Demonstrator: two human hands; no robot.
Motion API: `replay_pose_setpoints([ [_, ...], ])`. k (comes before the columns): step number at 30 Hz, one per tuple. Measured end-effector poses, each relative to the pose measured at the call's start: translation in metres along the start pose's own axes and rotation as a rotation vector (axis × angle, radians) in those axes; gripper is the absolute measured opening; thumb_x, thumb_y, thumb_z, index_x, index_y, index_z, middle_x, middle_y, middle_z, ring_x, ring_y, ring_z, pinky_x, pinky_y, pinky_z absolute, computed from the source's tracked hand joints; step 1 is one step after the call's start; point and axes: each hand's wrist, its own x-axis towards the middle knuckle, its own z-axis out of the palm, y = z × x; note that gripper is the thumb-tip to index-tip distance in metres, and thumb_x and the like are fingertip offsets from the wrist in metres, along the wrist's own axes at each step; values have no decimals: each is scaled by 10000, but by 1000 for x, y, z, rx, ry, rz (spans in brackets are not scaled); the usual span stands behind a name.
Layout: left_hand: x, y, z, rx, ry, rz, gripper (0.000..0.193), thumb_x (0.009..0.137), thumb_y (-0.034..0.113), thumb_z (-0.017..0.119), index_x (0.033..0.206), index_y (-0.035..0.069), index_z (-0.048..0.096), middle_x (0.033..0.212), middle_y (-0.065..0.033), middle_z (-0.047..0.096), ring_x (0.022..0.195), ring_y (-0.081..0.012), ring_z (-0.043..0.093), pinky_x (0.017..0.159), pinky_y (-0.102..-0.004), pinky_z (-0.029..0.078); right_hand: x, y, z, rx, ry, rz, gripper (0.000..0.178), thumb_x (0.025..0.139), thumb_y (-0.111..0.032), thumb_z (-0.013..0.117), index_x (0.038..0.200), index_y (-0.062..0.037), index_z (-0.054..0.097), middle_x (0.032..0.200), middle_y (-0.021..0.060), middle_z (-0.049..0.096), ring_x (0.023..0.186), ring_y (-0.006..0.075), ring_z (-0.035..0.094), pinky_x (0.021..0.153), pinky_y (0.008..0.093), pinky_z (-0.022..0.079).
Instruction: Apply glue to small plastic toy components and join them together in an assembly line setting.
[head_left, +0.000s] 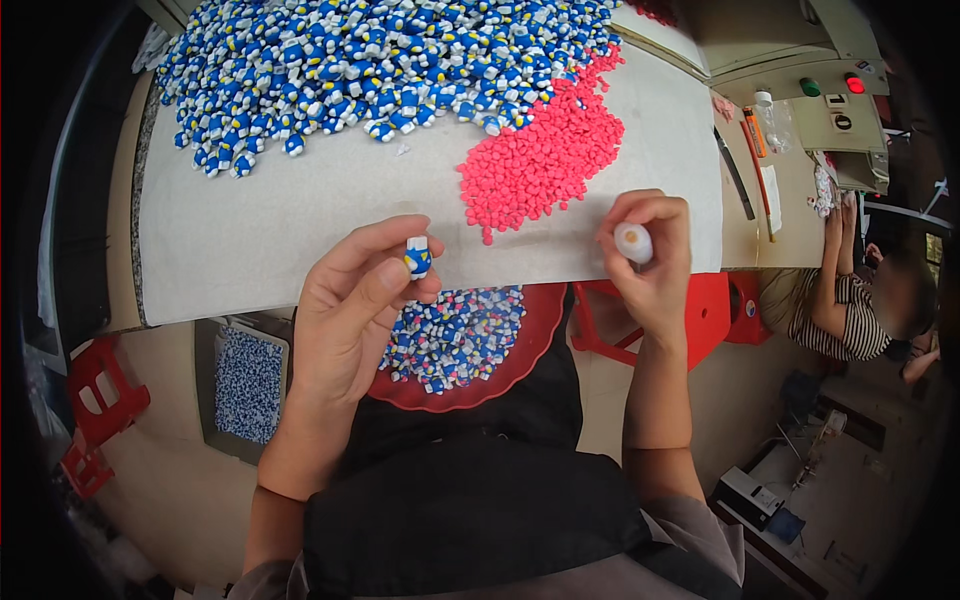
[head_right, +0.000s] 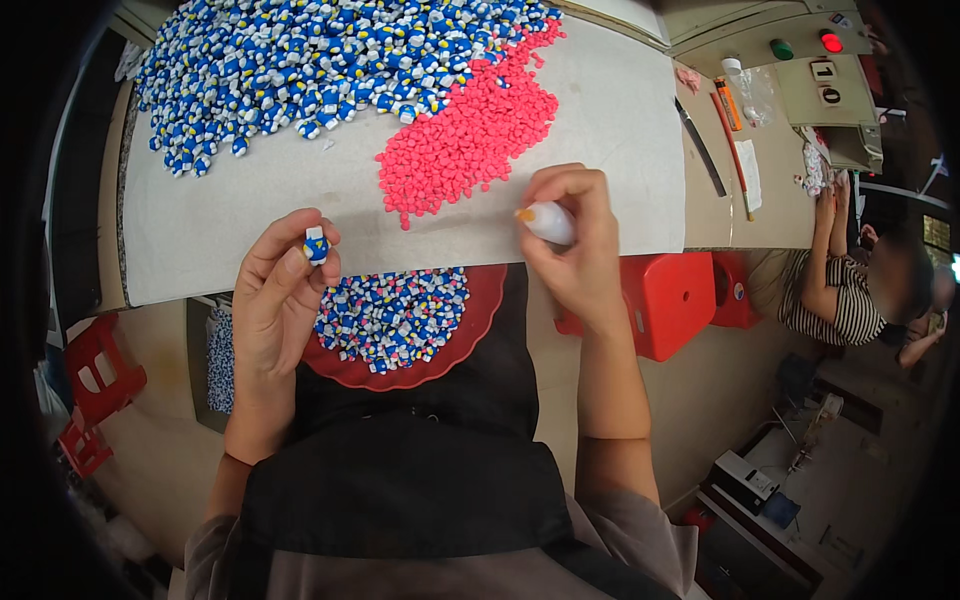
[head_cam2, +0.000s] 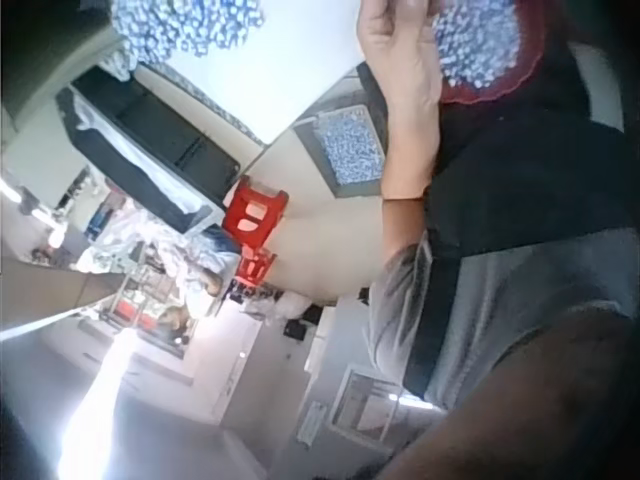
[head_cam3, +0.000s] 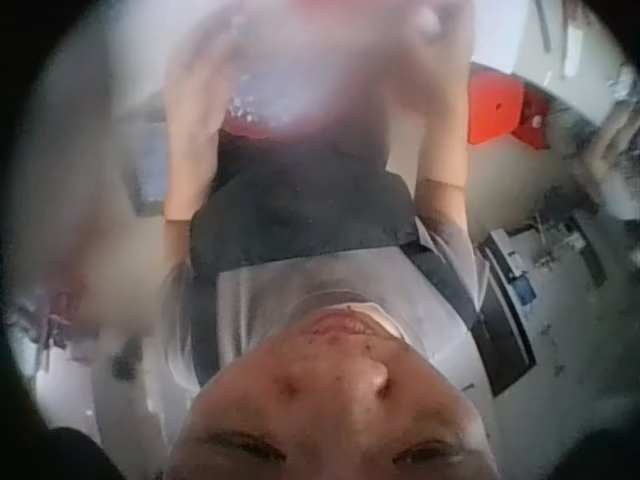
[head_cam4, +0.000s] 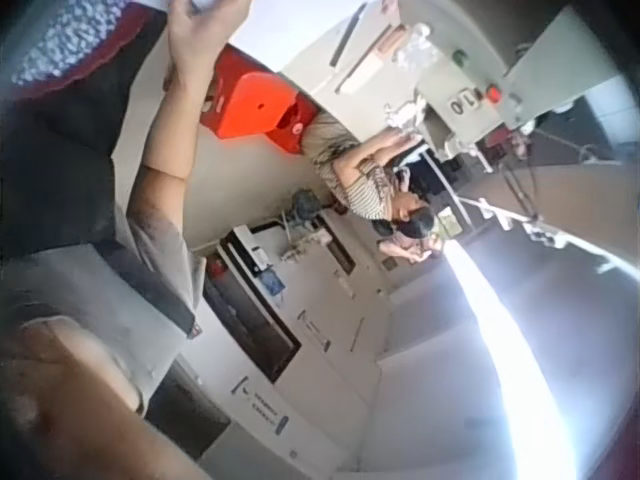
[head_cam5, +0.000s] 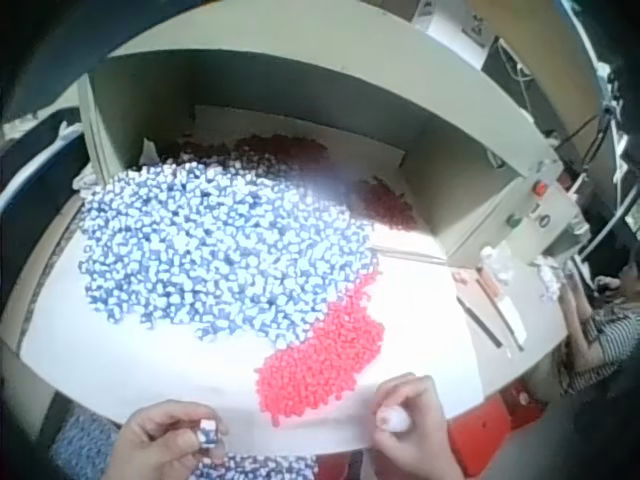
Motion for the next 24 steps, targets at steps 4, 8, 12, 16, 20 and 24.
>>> replay_pose_setpoints([
  [4, -2, 1, 2, 38, 20, 6, 284, 811, 75, 520, 1074, -30, 496, 971, -146, 556, 787, -145, 564, 730, -248, 457, 18, -5, 4, -276, -149, -102, 213, 627, 88, 600, 813, -2, 548, 760, 56, 505, 695, 160, 536, 603, 251, 428],
  [8, 1, -1, 1, 38, -3, -3, 281, 810, 77, 523, 1069, -30, 500, 964, -144, 561, 781, -143, 567, 724, -246, 458, 25, -11, 8, -352, -127, -27, 192, 588, 68, 637, 747, -7, 561, 731, 57, 531, 681, 169, 539, 595, 252, 423],
  [12, -1, 0, 2, 42, 24, -12, 281, 809, 76, 523, 1069, -29, 500, 965, -141, 563, 781, -141, 567, 724, -245, 454, 23, -9, 12, -289, -96, 0, 166, 620, 59, 619, 762, -6, 565, 753, 57, 563, 682, 145, 553, 607, 239, 433],
  [16, 1, -3, 3, 12, -6, -56, 280, 813, 76, 519, 1074, -23, 502, 968, -126, 565, 785, -137, 567, 725, -244, 453, 14, -36, 14, 138, 57, 280, 102, 655, 68, 595, 735, 8, 575, 766, 62, 595, 712, 118, 557, 627, 224, 435],
  [20, 2, -6, 10, -23, -14, -112, 270, 817, 73, 504, 1073, -11, 496, 959, -131, 544, 769, -137, 547, 691, -246, 456, 7, -41, 24, 461, 23, 278, 129, 656, 100, 587, 764, 30, 580, 774, 87, 594, 708, 132, 555, 643, 230, 435],
  [24, 3, -8, 12, -69, -33, -146, 269, 817, 79, 508, 1071, -13, 501, 948, -123, 559, 775, -137, 550, 700, -247, 451, 6, -53, 35, 662, -24, 373, 136, 650, 104, 594, 768, 37, 586, 781, 107, 602, 714, 149, 568, 644, 238, 445],
])
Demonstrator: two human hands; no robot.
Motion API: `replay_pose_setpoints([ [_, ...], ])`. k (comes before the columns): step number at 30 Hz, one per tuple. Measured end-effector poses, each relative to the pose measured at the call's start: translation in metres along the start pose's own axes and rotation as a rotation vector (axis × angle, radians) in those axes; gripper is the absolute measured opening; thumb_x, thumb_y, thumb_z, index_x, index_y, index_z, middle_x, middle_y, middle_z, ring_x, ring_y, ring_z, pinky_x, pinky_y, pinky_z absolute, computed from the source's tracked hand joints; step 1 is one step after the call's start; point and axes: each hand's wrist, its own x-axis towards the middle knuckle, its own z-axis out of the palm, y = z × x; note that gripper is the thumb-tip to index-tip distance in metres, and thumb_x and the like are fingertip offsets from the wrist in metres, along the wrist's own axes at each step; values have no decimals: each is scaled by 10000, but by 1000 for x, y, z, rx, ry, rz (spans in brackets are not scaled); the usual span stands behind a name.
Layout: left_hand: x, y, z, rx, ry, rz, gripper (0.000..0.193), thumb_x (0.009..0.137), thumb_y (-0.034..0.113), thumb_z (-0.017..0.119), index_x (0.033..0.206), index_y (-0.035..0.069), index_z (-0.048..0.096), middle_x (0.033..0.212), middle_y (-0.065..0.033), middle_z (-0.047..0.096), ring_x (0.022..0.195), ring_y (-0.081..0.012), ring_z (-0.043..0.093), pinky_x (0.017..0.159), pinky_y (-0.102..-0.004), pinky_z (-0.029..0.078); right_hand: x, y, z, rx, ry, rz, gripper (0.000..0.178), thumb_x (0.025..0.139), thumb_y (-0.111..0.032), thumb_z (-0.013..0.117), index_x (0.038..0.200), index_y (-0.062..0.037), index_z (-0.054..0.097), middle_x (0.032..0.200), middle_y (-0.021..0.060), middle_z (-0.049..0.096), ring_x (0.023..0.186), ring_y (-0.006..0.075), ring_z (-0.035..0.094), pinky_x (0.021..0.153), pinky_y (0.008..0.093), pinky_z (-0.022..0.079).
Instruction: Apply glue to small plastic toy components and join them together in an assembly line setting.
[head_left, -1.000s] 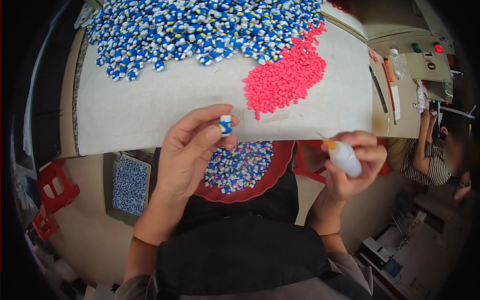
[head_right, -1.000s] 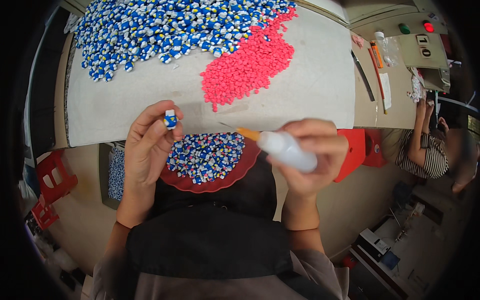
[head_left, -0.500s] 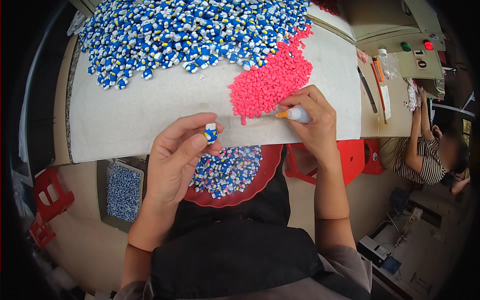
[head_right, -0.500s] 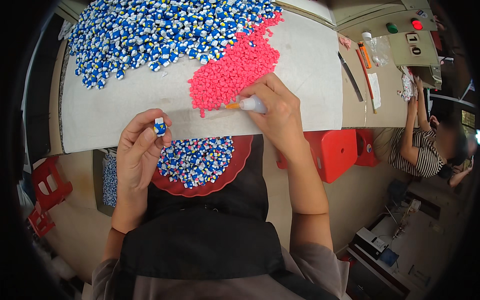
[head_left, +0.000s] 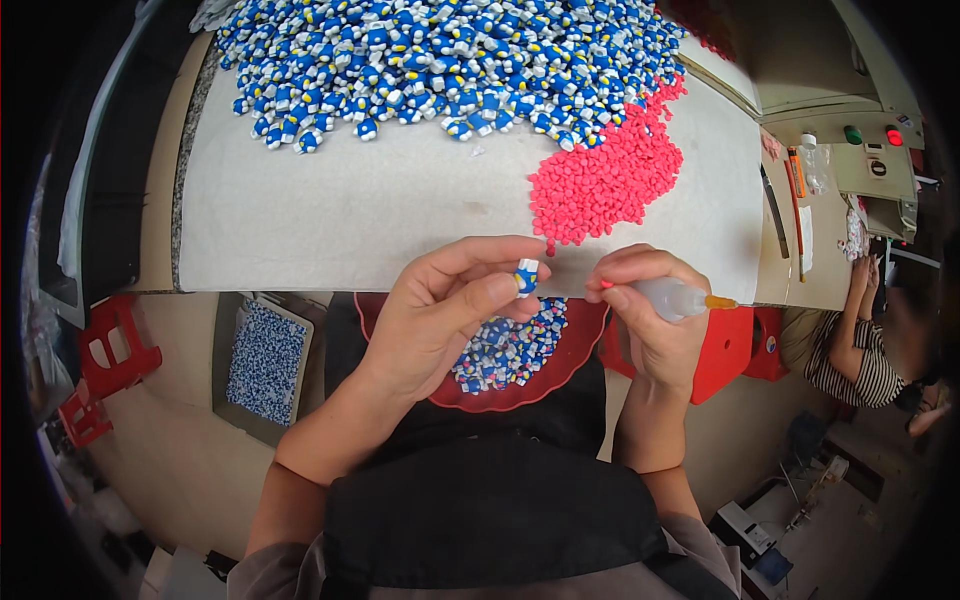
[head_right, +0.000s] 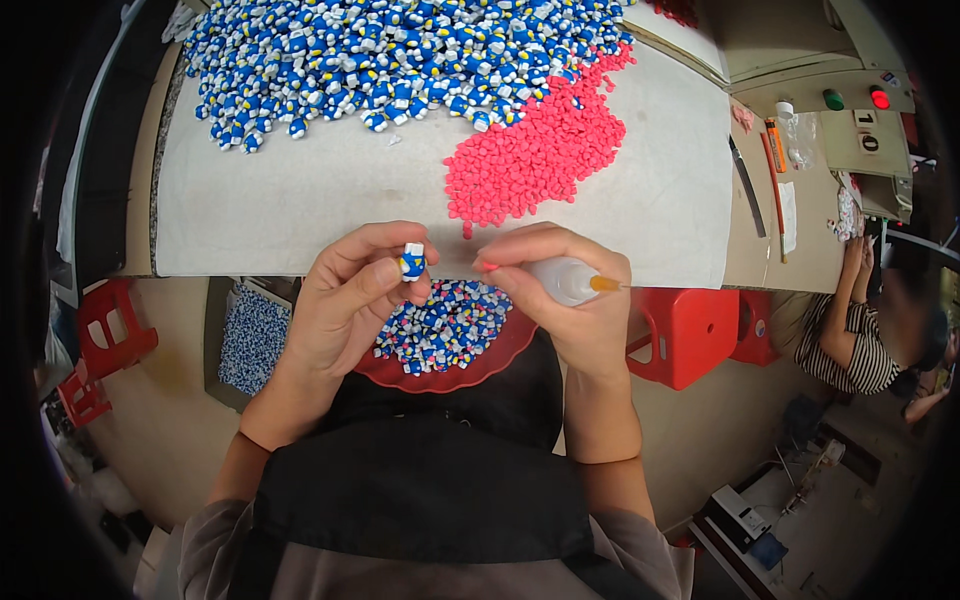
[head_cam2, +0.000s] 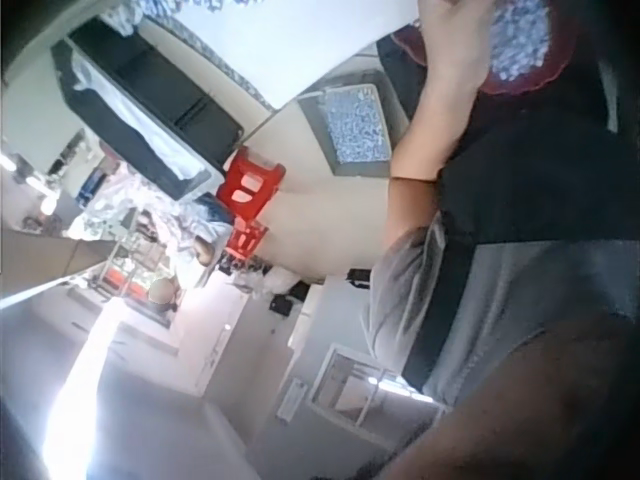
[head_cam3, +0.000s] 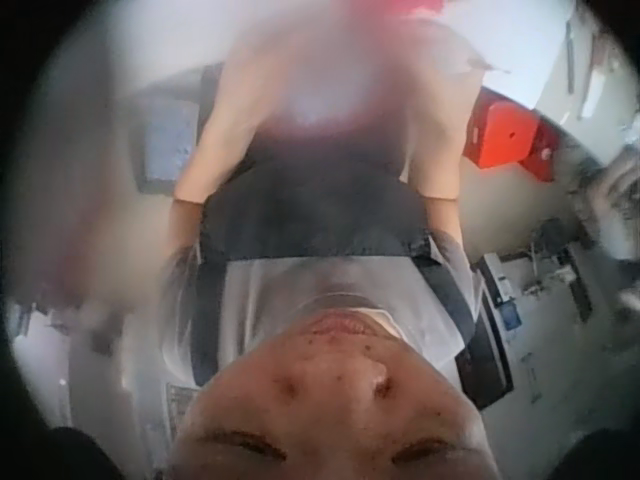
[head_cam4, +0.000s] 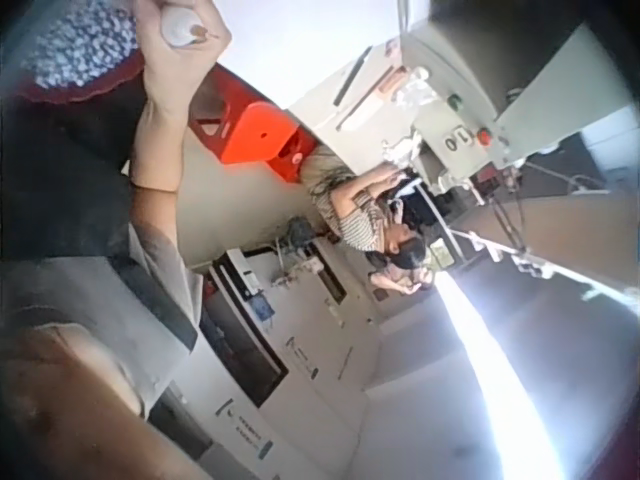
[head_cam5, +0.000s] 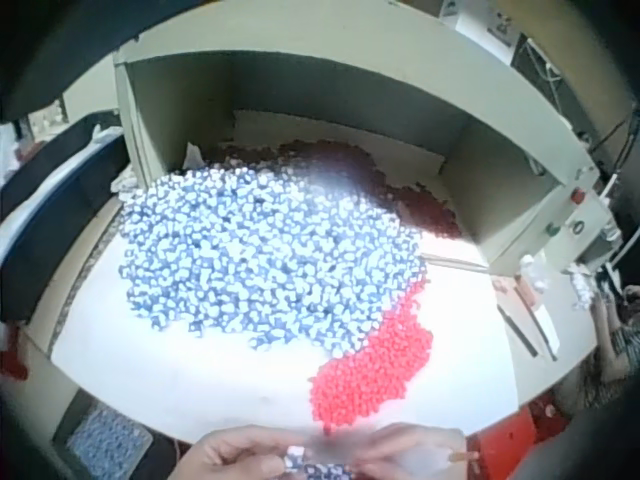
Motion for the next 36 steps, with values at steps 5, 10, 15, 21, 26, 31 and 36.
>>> replay_pose_setpoints([
  [5, -3, -3, -2, 16, -37, 8, 260, 820, 73, 515, 1065, -14, 522, 904, -80, 584, 773, -100, 553, 725, -219, 448, -4, 2, 5, -75, -67, -52, 136, 647, 100, 616, 764, 35, 591, 750, 121, 608, 709, 168, 587, 641, 244, 454],
  [10, -5, -3, 3, 163, -46, -10, 251, 795, 45, 534, 1033, -35, 528, 955, -109, 566, 790, -129, 551, 721, -247, 449, -6, -3, 12, -293, -119, -176, 133, 647, 70, 641, 756, 8, 597, 742, 106, 608, 696, 160, 587, 609, 240, 453],
  [15, -5, -6, 4, 238, -49, 43, 237, 790, 9, 527, 1021, -42, 539, 950, -105, 561, 806, -125, 552, 723, -239, 445, -6, -5, 15, -432, -149, -193, 153, 623, 26, 675, 748, -16, 598, 730, 91, 603, 678, 161, 584, 568, 243, 448],
  [21, -4, -5, 2, 483, -132, 204, 234, 785, -5, 531, 1015, -40, 547, 931, -96, 556, 814, -111, 549, 707, -203, 430, -4, -12, 13, -564, -199, -195, 160, 608, -9, 686, 735, -28, 592, 691, 69, 585, 643, 156, 571, 561, 240, 438],
  [26, -6, -1, 1, 632, -204, 196, 233, 782, -5, 535, 1013, -33, 549, 944, -106, 556, 822, -114, 553, 707, -204, 438, -1, -13, 7, -548, -276, -186, 198, 586, -41, 711, 742, -35, 588, 689, 64, 579, 630, 154, 563, 548, 236, 432],
  [31, -6, -14, 3, -150, -66, -138, 250, 814, 38, 507, 1058, -14, 517, 940, -88, 572, 832, -144, 571, 726, -245, 468, -9, -11, 16, -616, -129, -306, 306, 541, -82, 750, 805, -47, 600, 730, 67, 562, 617, 153, 551, 529, 231, 432],
  [36, -7, -15, 8, -250, -79, -191, 249, 830, 74, 495, 1063, -12, 510, 979, -92, 559, 859, -144, 562, 760, -255, 454, -12, -3, 18, -819, -80, -575, 341, 537, -102, 751, 834, -25, 602, 710, 64, 516, 586, 150, 533, 480, 235, 424],
])
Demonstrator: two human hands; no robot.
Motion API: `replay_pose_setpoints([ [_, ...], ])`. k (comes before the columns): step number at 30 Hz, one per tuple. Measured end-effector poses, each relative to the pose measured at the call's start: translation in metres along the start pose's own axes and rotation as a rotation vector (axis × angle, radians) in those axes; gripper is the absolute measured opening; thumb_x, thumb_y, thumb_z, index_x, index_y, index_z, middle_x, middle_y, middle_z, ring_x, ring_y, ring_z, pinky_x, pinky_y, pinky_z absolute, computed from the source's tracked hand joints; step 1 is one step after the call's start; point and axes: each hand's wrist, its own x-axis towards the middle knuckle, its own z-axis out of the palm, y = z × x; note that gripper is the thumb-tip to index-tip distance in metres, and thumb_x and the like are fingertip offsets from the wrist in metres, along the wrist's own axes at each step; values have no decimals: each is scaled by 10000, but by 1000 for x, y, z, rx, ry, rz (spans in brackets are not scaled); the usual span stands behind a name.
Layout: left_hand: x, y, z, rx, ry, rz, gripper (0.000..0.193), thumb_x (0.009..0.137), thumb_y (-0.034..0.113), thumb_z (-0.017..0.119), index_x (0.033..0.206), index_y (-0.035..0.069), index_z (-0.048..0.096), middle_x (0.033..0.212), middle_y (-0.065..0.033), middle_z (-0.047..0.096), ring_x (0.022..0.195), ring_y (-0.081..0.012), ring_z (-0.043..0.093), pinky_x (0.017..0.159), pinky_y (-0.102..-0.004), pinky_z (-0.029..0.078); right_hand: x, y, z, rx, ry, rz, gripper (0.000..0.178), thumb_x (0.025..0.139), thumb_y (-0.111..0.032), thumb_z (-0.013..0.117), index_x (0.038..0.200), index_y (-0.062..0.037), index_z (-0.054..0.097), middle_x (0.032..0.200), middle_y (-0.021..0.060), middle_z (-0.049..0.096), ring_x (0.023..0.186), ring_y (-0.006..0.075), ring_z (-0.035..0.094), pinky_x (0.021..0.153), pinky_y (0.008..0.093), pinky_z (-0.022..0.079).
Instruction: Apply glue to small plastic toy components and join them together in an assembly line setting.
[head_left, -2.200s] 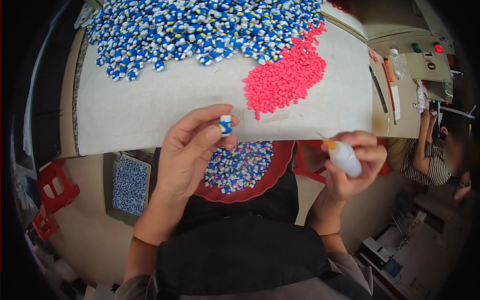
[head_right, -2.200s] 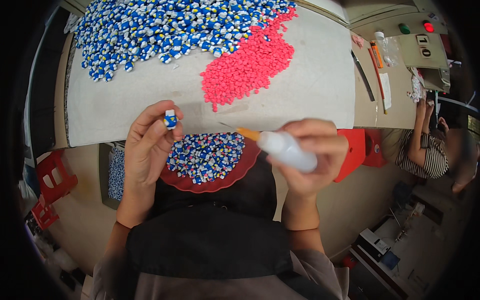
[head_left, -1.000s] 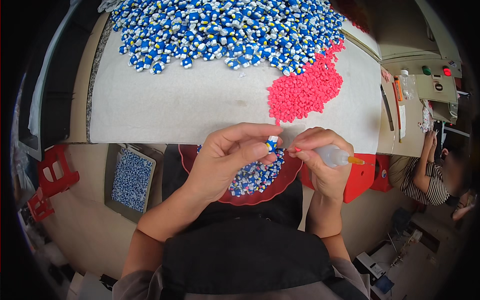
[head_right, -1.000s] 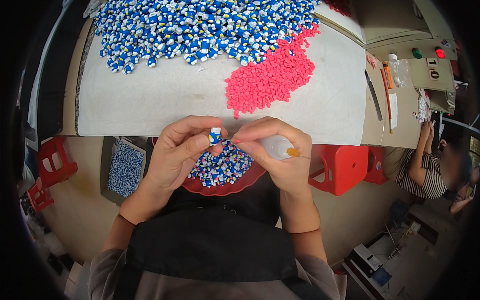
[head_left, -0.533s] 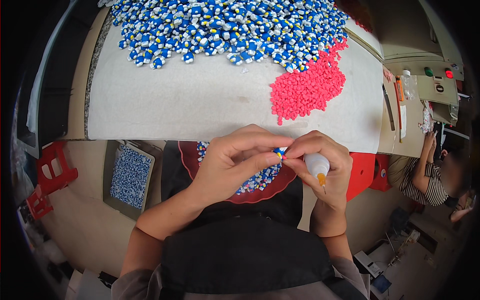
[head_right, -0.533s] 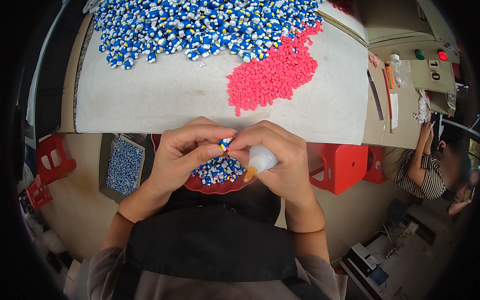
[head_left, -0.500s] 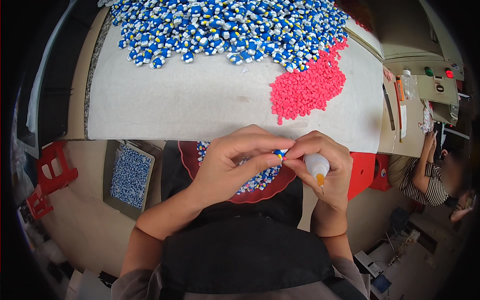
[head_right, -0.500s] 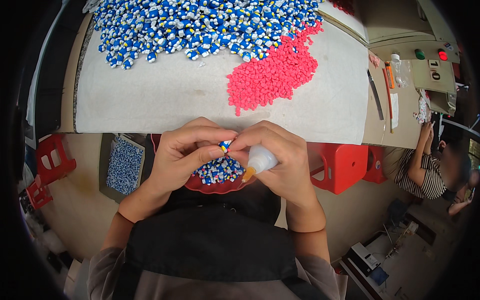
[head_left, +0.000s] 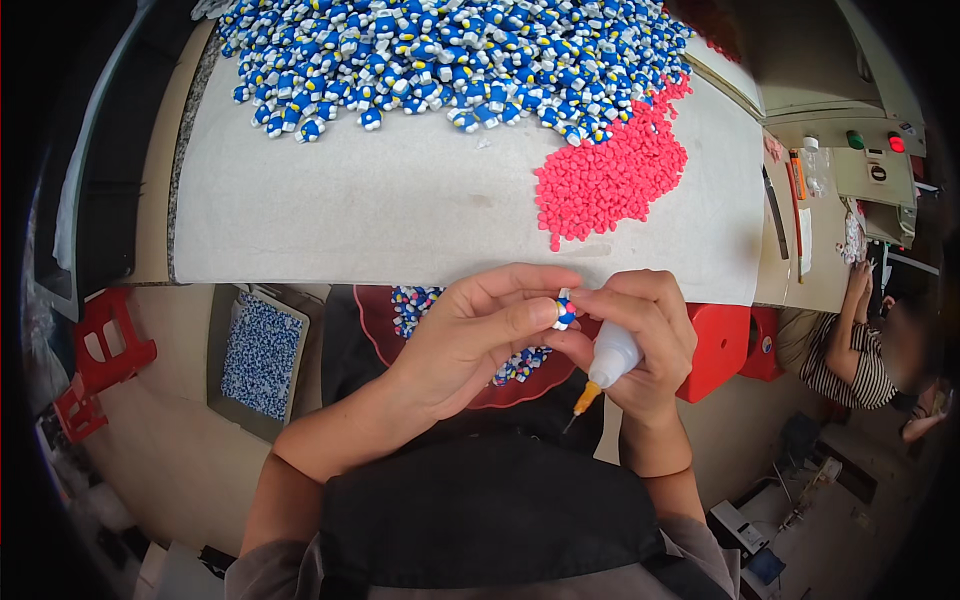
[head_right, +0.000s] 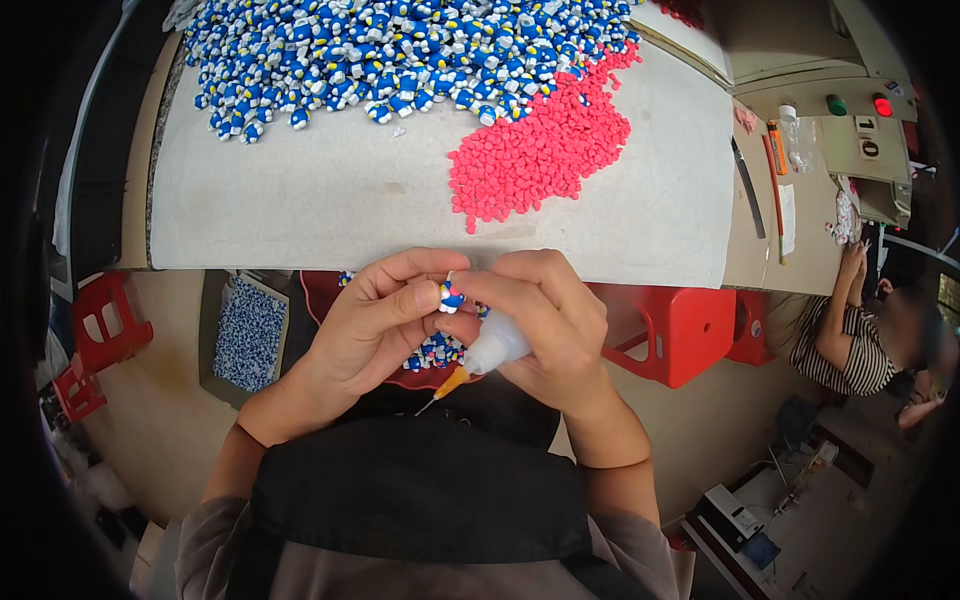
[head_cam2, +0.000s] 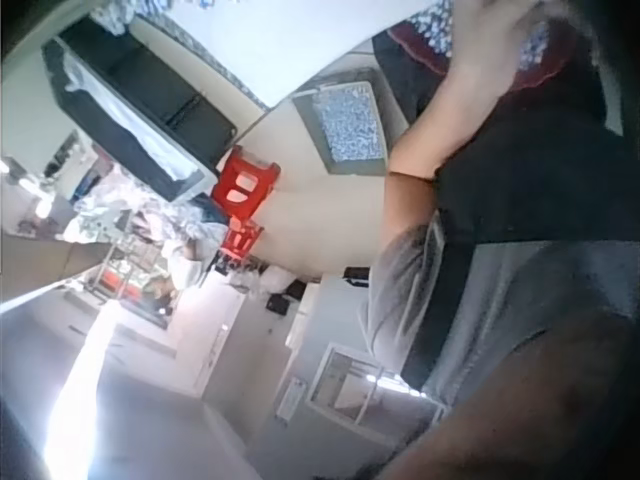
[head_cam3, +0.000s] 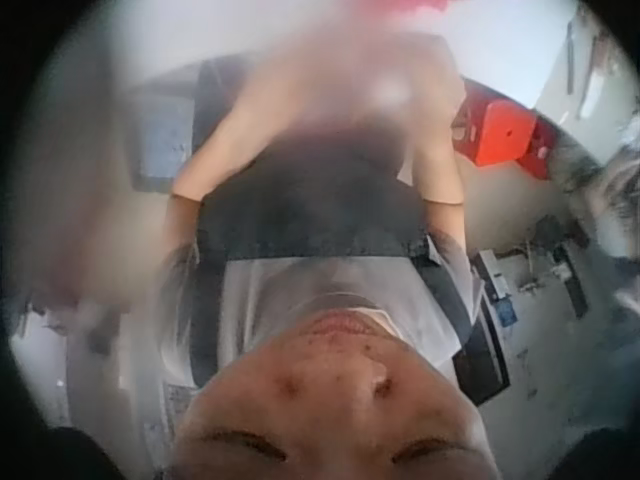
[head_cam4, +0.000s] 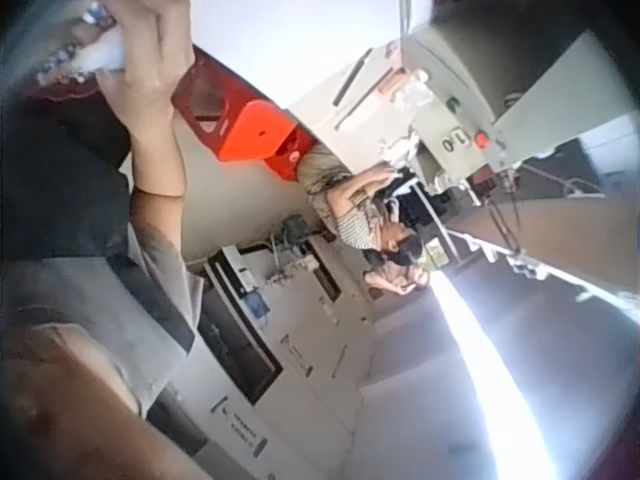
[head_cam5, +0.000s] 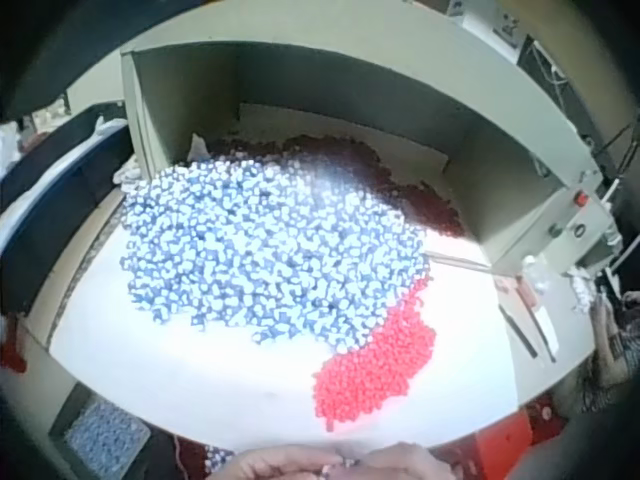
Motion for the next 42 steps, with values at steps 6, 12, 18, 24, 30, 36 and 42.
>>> replay_pose_setpoints([
  [6, -1, -8, -3, -58, 10, 0, 244, 832, 95, 501, 1055, -4, 522, 972, -90, 562, 866, -130, 549, 789, -250, 430, -1, 3, 1, -43, 10, -78, 303, 538, -86, 736, 805, -19, 608, 695, 62, 519, 565, 142, 530, 459, 232, 421],
  [12, 0, -9, -2, -73, 21, -6, 236, 833, 99, 502, 1048, 4, 531, 955, -77, 570, 860, -122, 551, 781, -248, 429, -1, 3, 4, -13, 25, -39, 292, 539, -83, 729, 800, -24, 611, 680, 56, 519, 563, 145, 521, 452, 232, 415],
  [18, 2, -8, -1, -120, 36, 3, 244, 837, 100, 495, 1062, 8, 518, 952, -75, 569, 855, -127, 557, 779, -253, 428, -8, 8, 13, -84, 107, -43, 306, 533, -79, 715, 820, -33, 619, 668, 45, 516, 568, 145, 510, 457, 234, 409],
  [24, 4, -4, 0, -100, 52, 75, 252, 845, 96, 478, 1081, 7, 490, 933, -85, 571, 841, -145, 562, 776, -262, 433, -5, 13, 20, 23, 95, -23, 375, 555, -73, 721, 911, -30, 610, 709, 58, 530, 581, 138, 511, 469, 231, 409],
  [30, 6, 41, -4, 976, 174, 519, 210, 758, 17, 558, 968, 8, 551, 894, -93, 578, 801, -155, 555, 708, -258, 438, -8, 11, 6, 239, 70, 241, 490, 582, -85, 736, 1031, -1, 558, 769, 70, 539, 648, 116, 506, 521, 209, 408],
  [36, 14, 64, -16, 1929, 214, 777, 152, 718, 12, 588, 868, 40, 599, 826, -73, 562, 714, -186, 546, 604, -264, 438, -19, 22, -5, 213, 113, 260, 375, 615, 6, 669, 972, 22, 556, 784, 52, 491, 649, 90, 436, 596, 196, 351],
  [42, 20, 101, -25, 1957, 628, 981, 144, 697, 60, 609, 839, 63, 583, 754, -77, 542, 703, -246, 543, 620, -326, 438, -23, 28, -6, 195, 160, 254, 336, 609, -39, 708, 921, -12, 585, 780, 78, 543, 608, 112, 496, 531, 209, 385],
])
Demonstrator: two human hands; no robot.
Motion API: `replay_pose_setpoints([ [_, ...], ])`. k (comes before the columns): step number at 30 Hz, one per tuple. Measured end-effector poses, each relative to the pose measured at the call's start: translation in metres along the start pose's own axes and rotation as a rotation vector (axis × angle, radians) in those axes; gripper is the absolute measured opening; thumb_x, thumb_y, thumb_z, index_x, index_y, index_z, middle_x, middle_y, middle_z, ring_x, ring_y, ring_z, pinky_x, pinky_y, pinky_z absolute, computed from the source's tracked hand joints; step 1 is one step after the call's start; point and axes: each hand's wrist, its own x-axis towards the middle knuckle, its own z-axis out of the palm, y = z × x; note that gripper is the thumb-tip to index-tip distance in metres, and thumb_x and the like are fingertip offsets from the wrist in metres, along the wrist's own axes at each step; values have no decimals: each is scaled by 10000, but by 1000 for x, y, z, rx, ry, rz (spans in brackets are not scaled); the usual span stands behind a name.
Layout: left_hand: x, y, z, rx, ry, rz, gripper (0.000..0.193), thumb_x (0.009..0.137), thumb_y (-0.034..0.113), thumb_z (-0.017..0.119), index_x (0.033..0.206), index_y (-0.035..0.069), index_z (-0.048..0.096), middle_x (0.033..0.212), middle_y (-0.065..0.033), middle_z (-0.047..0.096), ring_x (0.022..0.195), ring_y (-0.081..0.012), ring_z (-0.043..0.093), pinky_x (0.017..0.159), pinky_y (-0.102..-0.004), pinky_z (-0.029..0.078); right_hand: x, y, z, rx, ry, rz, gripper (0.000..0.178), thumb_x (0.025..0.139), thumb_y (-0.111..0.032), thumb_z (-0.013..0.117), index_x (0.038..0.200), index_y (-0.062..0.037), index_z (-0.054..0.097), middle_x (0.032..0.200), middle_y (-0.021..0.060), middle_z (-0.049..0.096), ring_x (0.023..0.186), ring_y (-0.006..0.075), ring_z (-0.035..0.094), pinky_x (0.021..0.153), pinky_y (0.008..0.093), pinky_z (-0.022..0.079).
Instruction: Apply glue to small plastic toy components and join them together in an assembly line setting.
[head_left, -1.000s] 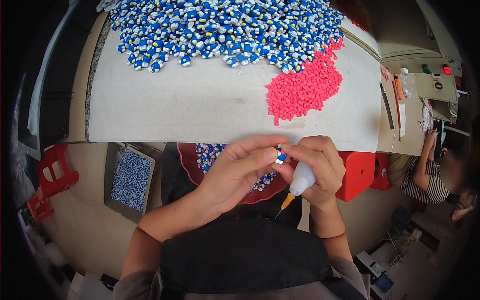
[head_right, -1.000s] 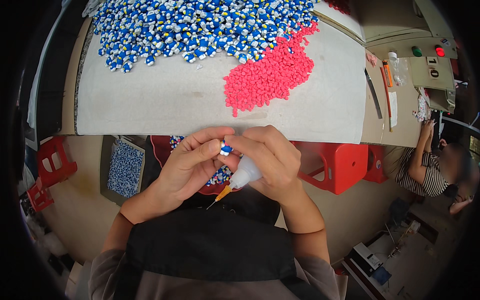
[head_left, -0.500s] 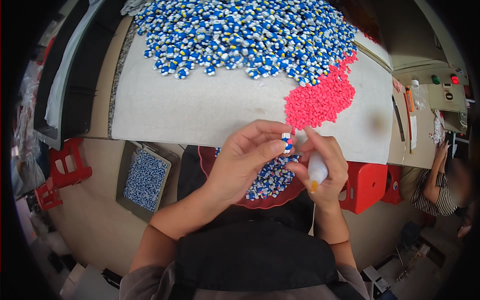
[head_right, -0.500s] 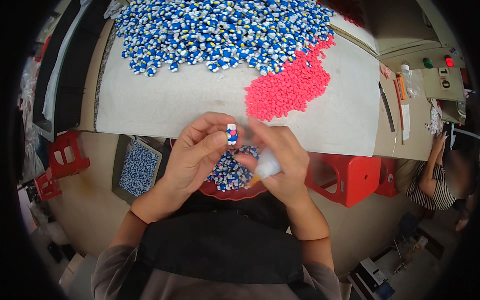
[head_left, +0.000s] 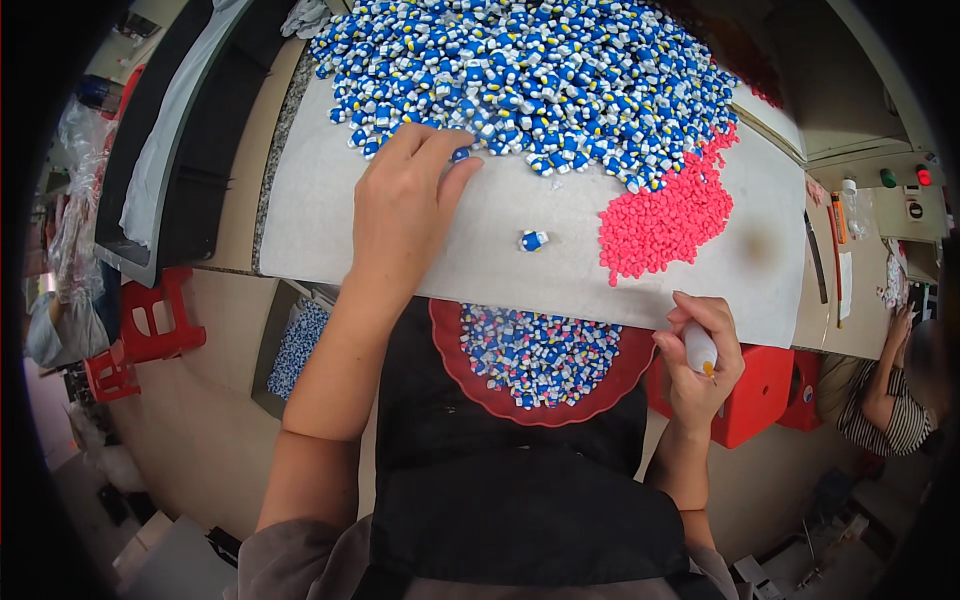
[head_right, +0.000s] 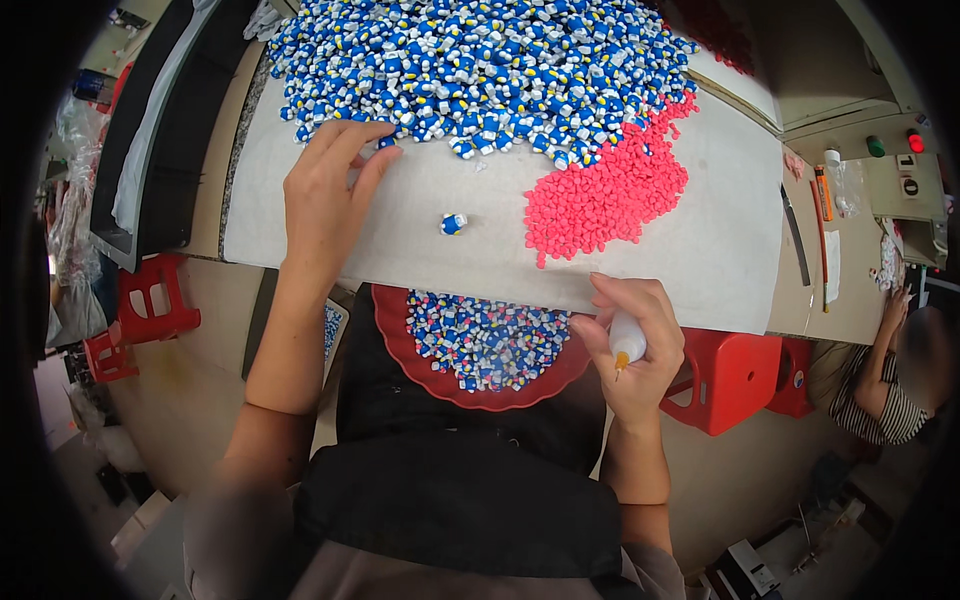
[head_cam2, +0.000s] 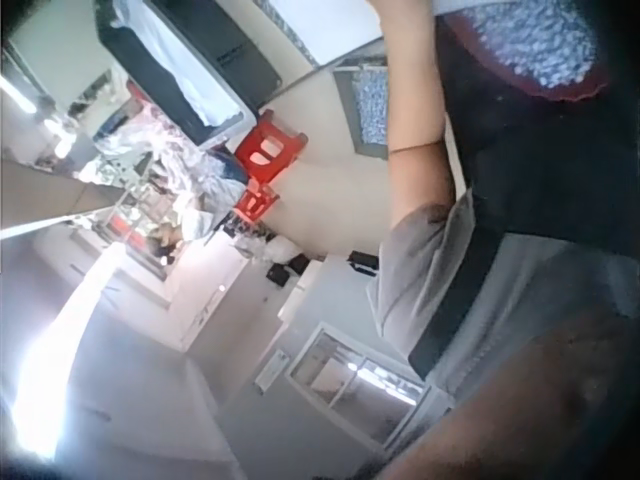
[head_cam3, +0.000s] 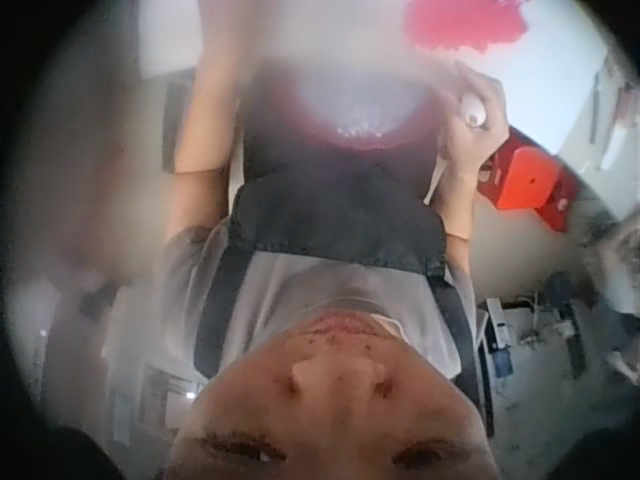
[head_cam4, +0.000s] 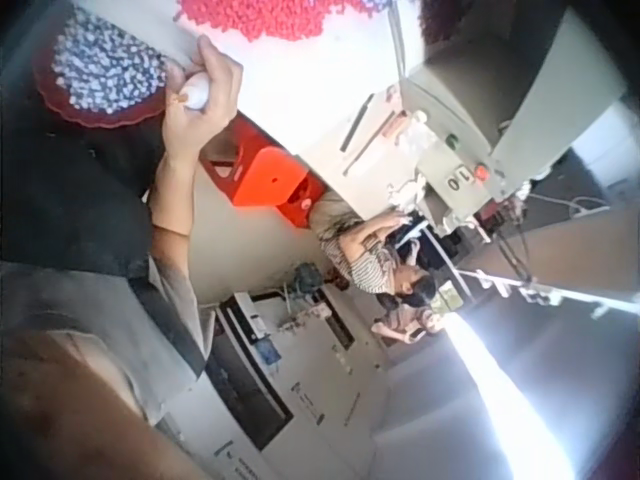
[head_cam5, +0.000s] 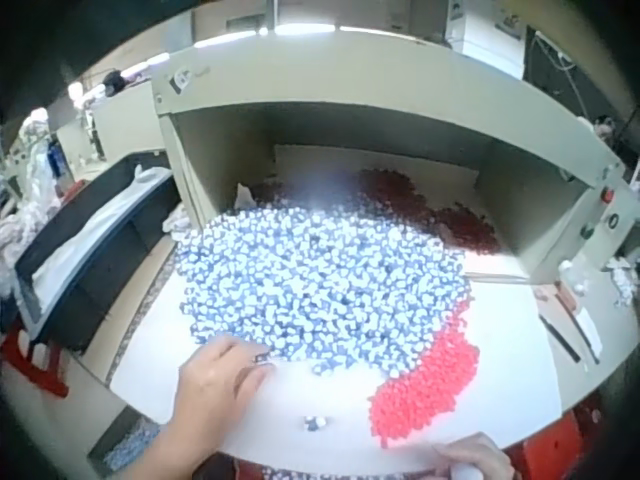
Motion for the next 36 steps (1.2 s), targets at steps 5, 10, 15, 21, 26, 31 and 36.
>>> replay_pose_setpoints([
  [5, 4, -7, -3, 250, -120, 66, 195, 698, 31, 615, 885, 78, 591, 751, -71, 555, 612, -162, 546, 552, -248, 441, 1, -6, -2, 1, -18, 43, 386, 616, -11, 687, 971, -9, 536, 810, 74, 504, 614, 107, 480, 569, 224, 391],
  [10, -2, -2, -13, -128, -168, -59, 143, 757, 32, 564, 897, 50, 580, 808, -65, 562, 665, -139, 550, 599, -242, 456, -2, 1, -1, 426, -19, 17, 372, 672, 48, 477, 1007, -36, 339, 998, 124, 357, 775, 176, 480, 658, 298, 419],
  [15, -21, 23, -7, -963, -296, -445, 187, 823, 85, 503, 997, 26, 540, 869, -72, 556, 756, -134, 544, 680, -258, 449, 2, -20, -3, 370, -10, 117, 345, 720, -59, 508, 1033, 4, 378, 1004, 131, 374, 762, 207, 516, 638, 313, 444],
  [21, -41, 46, 7, -1758, -451, -646, 351, 840, 112, 473, 1171, 9, 414, 985, -125, 485, 792, -132, 477, 725, -258, 394, -4, -27, -10, 454, 129, 133, 437, 724, -204, 626, 1040, 6, 408, 988, 111, 423, 789, 207, 518, 605, 308, 446],
  [26, -54, 59, 12, -1844, -524, -737, 328, 826, 113, 501, 1134, 8, 449, 989, -125, 495, 795, -139, 492, 705, -248, 420, 3, -33, -6, 722, 303, 63, 405, 679, -197, 692, 934, -54, 412, 942, 71, 421, 772, 146, 447, 613, 244, 412],
  [31, -58, 65, 18, -1716, -529, -696, 297, 805, 114, 538, 1077, 10, 483, 955, -121, 525, 772, -144, 510, 698, -255, 424, 1, -33, -5, 515, 308, -111, 403, 671, -238, 708, 901, -66, 425, 844, 51, 428, 626, 112, 397, 530, 222, 396],
  [36, -60, 67, 19, -1673, -511, -711, 269, 789, 120, 562, 1027, 7, 505, 949, -122, 532, 762, -151, 519, 693, -264, 424, -3, -35, -4, 230, 158, -332, 467, 584, -290, 764, 848, -69, 448, 780, 61, 457, 542, 99, 419, 422, 198, 368],
])
